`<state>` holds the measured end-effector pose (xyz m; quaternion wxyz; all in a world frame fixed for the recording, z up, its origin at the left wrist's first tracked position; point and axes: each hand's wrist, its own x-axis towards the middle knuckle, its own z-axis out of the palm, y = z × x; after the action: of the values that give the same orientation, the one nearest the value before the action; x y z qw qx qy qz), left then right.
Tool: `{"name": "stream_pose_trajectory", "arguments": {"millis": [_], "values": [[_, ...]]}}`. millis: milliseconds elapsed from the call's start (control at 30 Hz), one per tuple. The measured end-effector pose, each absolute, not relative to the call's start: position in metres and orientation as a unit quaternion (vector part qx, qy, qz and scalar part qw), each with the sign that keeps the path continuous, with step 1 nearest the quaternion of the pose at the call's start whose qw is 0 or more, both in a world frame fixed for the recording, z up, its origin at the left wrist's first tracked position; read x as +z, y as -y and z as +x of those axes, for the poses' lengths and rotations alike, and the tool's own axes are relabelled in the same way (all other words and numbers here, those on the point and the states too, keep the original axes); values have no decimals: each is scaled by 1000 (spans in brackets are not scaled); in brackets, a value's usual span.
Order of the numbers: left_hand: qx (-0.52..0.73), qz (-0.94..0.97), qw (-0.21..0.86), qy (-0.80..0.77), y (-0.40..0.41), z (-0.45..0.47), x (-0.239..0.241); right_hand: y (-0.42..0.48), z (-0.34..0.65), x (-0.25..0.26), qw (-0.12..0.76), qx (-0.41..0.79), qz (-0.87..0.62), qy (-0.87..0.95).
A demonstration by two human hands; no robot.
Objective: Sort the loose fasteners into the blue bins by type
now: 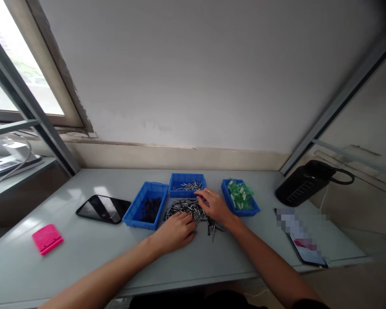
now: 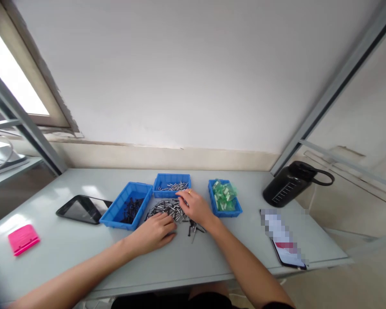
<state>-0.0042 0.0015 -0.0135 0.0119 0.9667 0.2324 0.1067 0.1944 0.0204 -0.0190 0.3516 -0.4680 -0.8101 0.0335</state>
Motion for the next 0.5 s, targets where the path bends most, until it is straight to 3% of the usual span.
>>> {"name": "stream_pose_trajectory", "arguments": {"millis": [233, 500], "values": [[109, 958, -4, -265, -5, -2, -17, -26, 209, -16, 286, 67, -461, 837], [160, 939, 26, -303, -6, -1, -16, -20, 206, -11, 271, 81, -443, 851]]}}
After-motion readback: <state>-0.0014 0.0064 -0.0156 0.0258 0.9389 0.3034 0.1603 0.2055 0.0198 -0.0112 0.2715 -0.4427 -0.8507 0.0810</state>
